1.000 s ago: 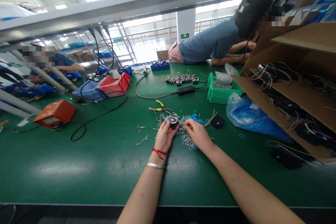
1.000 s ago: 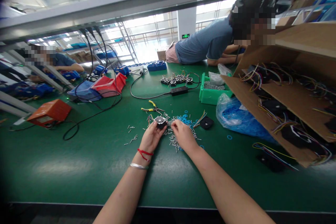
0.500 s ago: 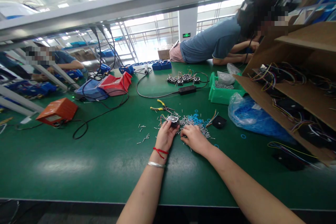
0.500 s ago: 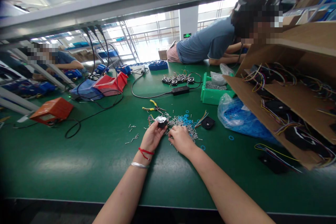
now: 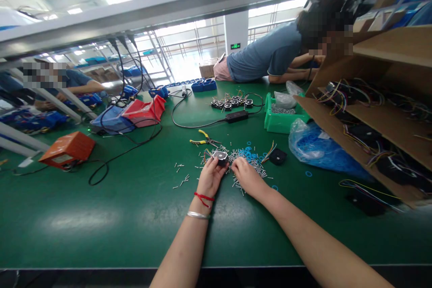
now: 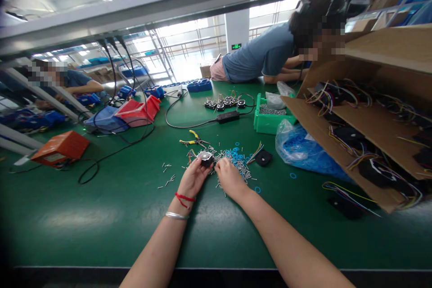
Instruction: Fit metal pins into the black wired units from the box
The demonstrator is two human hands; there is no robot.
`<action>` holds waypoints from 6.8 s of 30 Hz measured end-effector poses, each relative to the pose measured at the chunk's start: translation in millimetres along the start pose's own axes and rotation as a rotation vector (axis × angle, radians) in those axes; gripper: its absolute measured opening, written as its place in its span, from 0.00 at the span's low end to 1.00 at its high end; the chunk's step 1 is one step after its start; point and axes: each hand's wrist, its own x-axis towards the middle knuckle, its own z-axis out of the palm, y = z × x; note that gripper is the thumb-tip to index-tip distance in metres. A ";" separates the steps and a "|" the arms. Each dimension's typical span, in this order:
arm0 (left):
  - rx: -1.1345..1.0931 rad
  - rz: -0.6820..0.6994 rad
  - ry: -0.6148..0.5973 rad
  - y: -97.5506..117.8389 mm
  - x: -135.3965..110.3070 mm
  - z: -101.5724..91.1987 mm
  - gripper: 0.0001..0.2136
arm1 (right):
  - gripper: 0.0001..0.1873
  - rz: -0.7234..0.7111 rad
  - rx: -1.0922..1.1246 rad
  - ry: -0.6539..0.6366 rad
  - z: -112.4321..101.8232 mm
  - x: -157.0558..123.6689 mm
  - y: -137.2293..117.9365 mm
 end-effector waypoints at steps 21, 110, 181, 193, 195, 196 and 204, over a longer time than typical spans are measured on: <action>0.045 -0.012 -0.016 1.5 -2.4 2.8 0.11 | 0.18 0.422 1.113 -0.130 -11.5 5.2 -1.3; 0.172 -0.653 -0.452 11.1 -14.2 6.1 0.28 | 0.10 0.093 0.609 0.072 -31.9 -0.8 -19.4; -0.056 -0.097 0.278 5.0 -1.4 2.8 0.23 | 0.26 0.090 -0.184 0.124 -8.8 125.6 -19.1; -0.151 -0.141 0.308 -15.0 5.6 -6.7 0.18 | 0.17 0.390 -0.284 0.077 40.2 325.3 27.1; -0.134 -0.134 0.308 -12.6 5.7 -6.2 0.16 | 0.19 0.356 -0.280 0.097 39.6 322.4 28.1; -0.122 -0.130 0.307 -10.6 4.9 -5.2 0.15 | 0.20 0.329 -0.275 0.105 36.4 316.3 28.6; -0.032 -0.151 0.166 4.8 -9.4 6.4 0.12 | 0.18 0.143 -0.290 0.149 -56.7 155.9 56.3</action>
